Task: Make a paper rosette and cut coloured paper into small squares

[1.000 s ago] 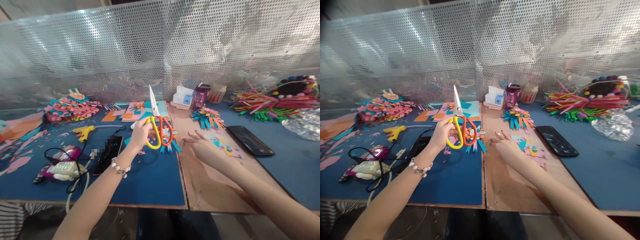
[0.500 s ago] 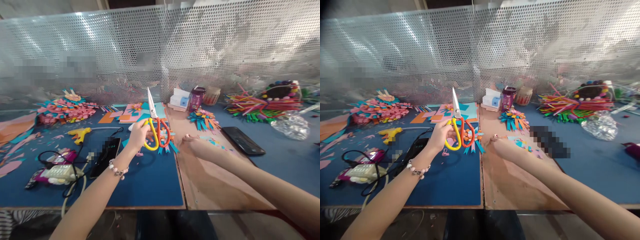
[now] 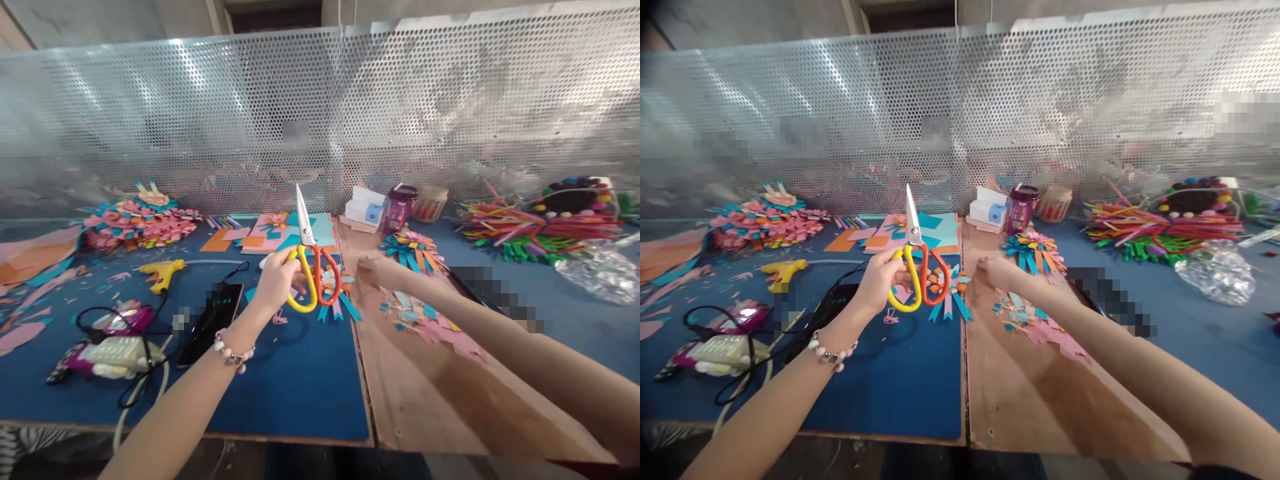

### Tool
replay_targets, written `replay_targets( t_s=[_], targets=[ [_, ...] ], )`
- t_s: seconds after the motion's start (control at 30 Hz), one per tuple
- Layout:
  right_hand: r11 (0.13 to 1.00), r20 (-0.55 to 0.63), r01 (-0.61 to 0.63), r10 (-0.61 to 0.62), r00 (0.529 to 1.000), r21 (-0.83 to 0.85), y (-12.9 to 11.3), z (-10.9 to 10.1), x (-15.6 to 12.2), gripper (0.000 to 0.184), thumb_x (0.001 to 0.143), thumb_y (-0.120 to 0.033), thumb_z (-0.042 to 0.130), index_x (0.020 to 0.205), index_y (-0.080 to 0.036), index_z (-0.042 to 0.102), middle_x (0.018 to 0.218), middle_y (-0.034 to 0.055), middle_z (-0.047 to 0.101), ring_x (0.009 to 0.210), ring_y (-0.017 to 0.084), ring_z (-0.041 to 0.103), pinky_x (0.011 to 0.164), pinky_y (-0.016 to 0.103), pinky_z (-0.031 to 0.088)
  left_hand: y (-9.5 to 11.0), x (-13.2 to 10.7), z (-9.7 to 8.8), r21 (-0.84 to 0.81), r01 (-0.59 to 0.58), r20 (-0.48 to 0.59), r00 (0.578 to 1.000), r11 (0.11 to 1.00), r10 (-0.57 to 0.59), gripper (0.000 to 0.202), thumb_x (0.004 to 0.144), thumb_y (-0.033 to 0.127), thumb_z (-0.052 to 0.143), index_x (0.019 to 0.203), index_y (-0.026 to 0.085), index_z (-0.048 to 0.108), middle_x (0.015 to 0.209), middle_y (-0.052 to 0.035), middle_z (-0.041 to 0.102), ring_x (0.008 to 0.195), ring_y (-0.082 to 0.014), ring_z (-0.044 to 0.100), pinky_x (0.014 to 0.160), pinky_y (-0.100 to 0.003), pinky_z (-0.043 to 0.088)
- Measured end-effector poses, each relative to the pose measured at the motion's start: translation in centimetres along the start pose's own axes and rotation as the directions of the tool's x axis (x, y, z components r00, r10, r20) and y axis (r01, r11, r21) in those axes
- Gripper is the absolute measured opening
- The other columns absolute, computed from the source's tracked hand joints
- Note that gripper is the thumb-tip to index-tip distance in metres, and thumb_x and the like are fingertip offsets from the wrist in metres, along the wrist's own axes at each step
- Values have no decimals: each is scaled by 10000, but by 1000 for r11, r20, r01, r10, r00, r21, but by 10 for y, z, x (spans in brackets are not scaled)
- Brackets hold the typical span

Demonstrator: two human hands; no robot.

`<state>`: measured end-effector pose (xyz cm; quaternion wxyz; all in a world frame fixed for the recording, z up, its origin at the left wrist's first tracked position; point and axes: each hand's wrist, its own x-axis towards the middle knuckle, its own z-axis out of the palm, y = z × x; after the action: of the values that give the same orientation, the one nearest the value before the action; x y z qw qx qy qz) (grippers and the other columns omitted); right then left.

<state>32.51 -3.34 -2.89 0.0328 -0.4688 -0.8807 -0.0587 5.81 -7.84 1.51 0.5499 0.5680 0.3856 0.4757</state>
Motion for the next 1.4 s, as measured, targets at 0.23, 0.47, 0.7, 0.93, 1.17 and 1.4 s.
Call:
replay_targets(
  t_s=[0.23, 0.47, 0.7, 0.93, 1.17, 1.4],
  targets=[
    [959, 101, -253, 241, 965, 127, 38, -7, -50, 463, 735, -30, 382, 969, -199, 744, 965, 32, 740, 854, 180, 689, 767, 236, 507, 1, -1, -1, -11, 20, 10, 1000, 1000, -20, 433, 700, 205, 462, 1116, 142, 565, 698, -44, 674, 551, -182, 662, 402, -220, 458],
    [974, 52, -160, 154, 987, 161, 30, 12, -38, 477, 739, -16, 405, 1127, -119, 663, 1159, 105, 669, 1016, 208, 649, 875, 284, 494, 3, -6, 6, 4, 19, 28, 999, 1000, -19, 425, 691, 181, 458, 1099, 142, 570, 696, -38, 666, 540, -180, 655, 398, -225, 459],
    [975, 1, -137, 139, 990, 173, 23, 7, -77, 504, 714, -18, 364, 1024, -192, 720, 1105, 31, 700, 1017, 175, 655, 899, 271, 499, 6, -9, 10, 36, 25, 34, 999, 999, -26, 402, 679, 186, 462, 1061, 140, 579, 708, -42, 659, 564, -185, 662, 401, -223, 462],
    [984, 42, -115, 111, 993, 134, 18, 6, -72, 488, 675, 44, 395, 966, -184, 714, 1096, 56, 699, 951, 164, 670, 803, 241, 517, 1, -9, 10, 40, 12, 48, 999, 999, -14, 367, 694, 215, 478, 1041, 151, 579, 720, -41, 661, 566, -182, 668, 394, -215, 461],
    [975, -114, -220, 216, 970, -28, -16, 0, -87, 449, 770, -40, 422, 1143, -120, 659, 1238, 123, 619, 1108, 233, 606, 926, 344, 492, -2, -8, 11, 52, 10, 48, 999, 999, -13, 366, 709, 212, 457, 1049, 145, 573, 738, -56, 671, 571, -184, 672, 396, -210, 456],
    [994, -116, -83, 91, 989, 76, -32, 18, -99, 364, 890, -208, 414, 1160, -114, 640, 1245, 141, 609, 1106, 250, 613, 948, 387, 504, -3, -10, 12, 51, 9, 63, 998, 999, -12, 368, 704, 219, 478, 1050, 147, 582, 756, -54, 677, 582, -190, 673, 394, -214, 455]
  ],
)
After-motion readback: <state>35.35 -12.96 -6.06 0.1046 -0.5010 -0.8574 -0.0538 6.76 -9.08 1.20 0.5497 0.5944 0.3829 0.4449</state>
